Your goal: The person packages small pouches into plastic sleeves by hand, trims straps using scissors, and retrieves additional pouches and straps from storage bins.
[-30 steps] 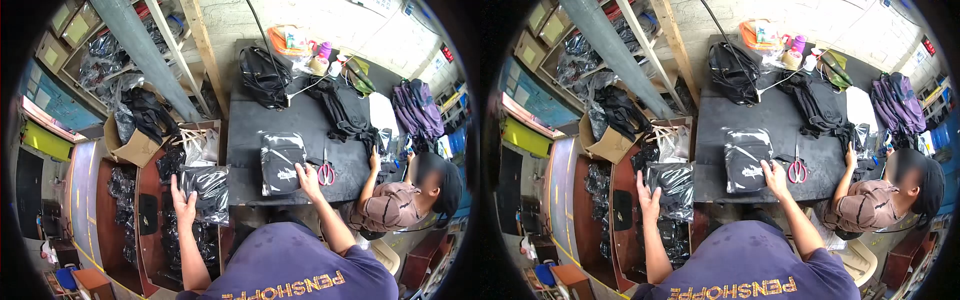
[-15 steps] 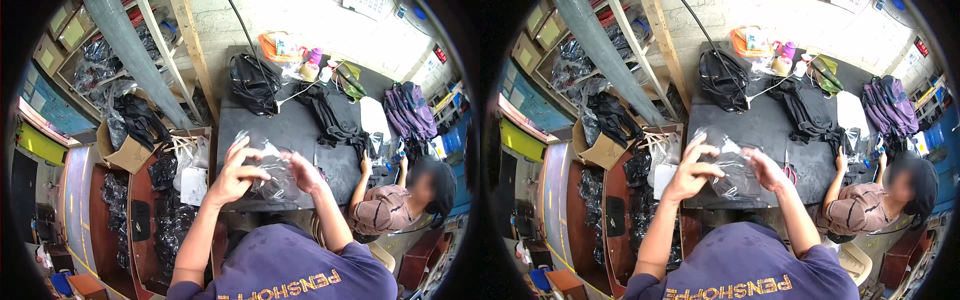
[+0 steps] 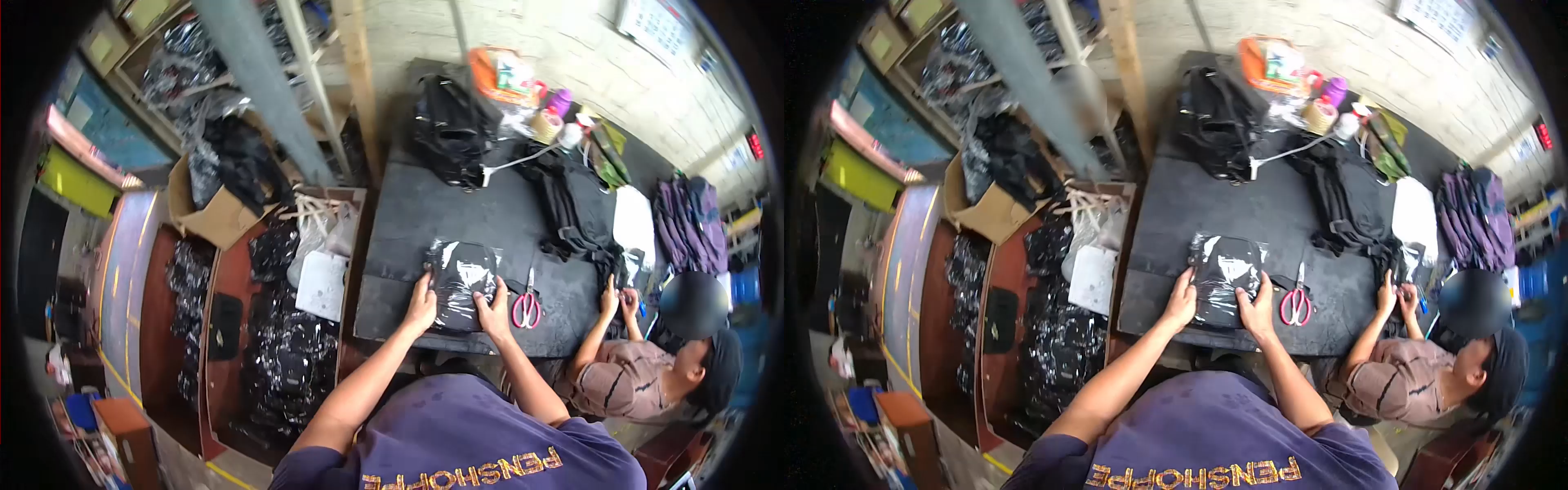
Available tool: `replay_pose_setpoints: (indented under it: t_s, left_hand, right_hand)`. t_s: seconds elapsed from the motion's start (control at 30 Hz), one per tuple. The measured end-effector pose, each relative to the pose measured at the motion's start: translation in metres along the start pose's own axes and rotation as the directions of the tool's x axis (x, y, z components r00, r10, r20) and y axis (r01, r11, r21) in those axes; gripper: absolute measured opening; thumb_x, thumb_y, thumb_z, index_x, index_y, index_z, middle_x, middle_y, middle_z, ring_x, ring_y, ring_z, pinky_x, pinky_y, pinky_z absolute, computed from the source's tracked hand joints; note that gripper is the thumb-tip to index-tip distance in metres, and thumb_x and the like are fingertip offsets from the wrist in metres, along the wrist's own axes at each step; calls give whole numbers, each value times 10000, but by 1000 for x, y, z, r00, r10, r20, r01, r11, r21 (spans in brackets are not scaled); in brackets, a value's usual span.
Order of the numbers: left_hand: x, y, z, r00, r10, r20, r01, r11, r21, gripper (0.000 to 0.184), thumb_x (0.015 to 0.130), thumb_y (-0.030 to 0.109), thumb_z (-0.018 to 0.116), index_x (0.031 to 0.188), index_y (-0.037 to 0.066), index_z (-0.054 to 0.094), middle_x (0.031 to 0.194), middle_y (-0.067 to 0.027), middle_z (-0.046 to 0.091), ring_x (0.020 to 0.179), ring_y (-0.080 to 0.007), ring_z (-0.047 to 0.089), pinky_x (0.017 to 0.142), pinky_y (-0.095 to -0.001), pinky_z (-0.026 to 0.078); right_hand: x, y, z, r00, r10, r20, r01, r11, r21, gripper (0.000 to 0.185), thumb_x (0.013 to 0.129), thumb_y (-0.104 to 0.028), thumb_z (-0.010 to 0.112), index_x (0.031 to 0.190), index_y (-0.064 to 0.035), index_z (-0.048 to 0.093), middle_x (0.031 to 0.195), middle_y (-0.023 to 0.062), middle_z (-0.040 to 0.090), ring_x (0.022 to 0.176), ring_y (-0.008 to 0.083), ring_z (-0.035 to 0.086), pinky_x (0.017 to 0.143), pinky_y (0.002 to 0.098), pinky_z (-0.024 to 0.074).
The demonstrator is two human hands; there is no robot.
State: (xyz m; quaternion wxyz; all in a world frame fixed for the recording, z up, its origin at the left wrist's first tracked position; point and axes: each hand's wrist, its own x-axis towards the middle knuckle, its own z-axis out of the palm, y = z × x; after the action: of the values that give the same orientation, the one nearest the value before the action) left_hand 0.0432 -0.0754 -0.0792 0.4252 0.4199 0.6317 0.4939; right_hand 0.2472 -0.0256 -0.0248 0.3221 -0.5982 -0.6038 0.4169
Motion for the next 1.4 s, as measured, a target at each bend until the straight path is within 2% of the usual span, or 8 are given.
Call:
replay_pose_setpoints:
  t_s: [0.17, 0.27, 0.33, 0.53, 0.8, 1.1, 1.17, 1.4]
  left_hand:
    - [-20, 7, -7, 996, -35, -77, 42, 994, 98, 510, 1110, 203, 482, 1575, 8, 405, 1584, -244, 467, 1491, -356, 443, 1236, -409, 350]
    - [-45, 13, -28, 922, 99, -375, -55, 990, 127, 472, 1100, 172, 506, 1547, 27, 459, 1517, -221, 537, 1432, -346, 509, 1195, -408, 401]
    - [-80, 29, -72, 893, 71, -445, -87, 996, -14, 405, 1080, 137, 545, 1470, 30, 542, 1419, -193, 606, 1336, -322, 588, 1119, -396, 466]
    - [-191, -93, -195, 592, -78, -802, 86, 996, -34, 231, 987, 5, 625, 1201, 45, 703, 1176, -129, 709, 1025, -268, 720, 884, -362, 577]
    - [-288, -299, -352, 736, -450, -506, 667, 611, 426, 473, 875, 166, 700, 1343, 133, 633, 1305, -121, 676, 1229, -337, 635, 1028, -475, 536]
    - [-221, -443, -475, 719, -568, -400, 571, 156, 806, 988, 817, 311, 830, 1638, 120, 314, 1710, -107, 324, 1563, -344, 324, 1260, -532, 308]
    - [-205, -439, -489, 489, -750, -446, 715, 52, 697, 974, 760, 384, 887, 1590, 148, 435, 1695, -127, 325, 1545, -392, 329, 1249, -549, 300]
    - [-184, -453, -524, 753, -594, -284, 433, 121, 893, 663, 705, 482, 911, 1289, 224, 730, 1598, -153, 449, 1466, -415, 412, 1190, -580, 345]
  right_hand:
    - [5, 3, -10, 987, -38, 156, 70, 977, -201, 903, 957, -284, 742, 1610, 89, 242, 1604, 326, 370, 1518, 401, 370, 1250, 435, 305]
    - [-8, -90, -3, 977, -124, 172, 212, 572, -792, 891, 956, -252, 741, 1605, 103, 245, 1596, 326, 391, 1504, 429, 387, 1240, 456, 318]
    - [-18, -142, 27, 797, -556, 235, 589, 633, -503, 786, 963, -252, 735, 1572, 73, 359, 1550, 294, 464, 1464, 445, 427, 1208, 495, 346]
    - [-49, -175, 239, 482, -557, 676, 827, 544, -142, 540, 903, -291, 779, 1359, -39, 634, 1365, 166, 634, 1346, 401, 537, 1159, 525, 370]
    - [-59, -128, 327, 445, -459, 769, 892, 303, -335, 482, 787, -429, 830, 1130, -99, 753, 1200, 91, 717, 1197, 305, 615, 1131, 511, 333]
    - [-50, -132, 346, 518, -231, 824, 845, 283, -453, 327, 746, -327, 820, 980, -108, 756, 1003, 57, 744, 1011, 269, 660, 1078, 490, 365]
    - [-48, -129, 347, 519, -237, 822, 843, 301, -445, 322, 728, -306, 817, 975, -107, 757, 982, 59, 743, 988, 267, 664, 1077, 486, 365]
    - [-42, -130, 348, 551, -221, 805, 818, 336, -468, 303, 712, -287, 808, 949, -107, 758, 951, 57, 741, 960, 261, 675, 1071, 486, 372]
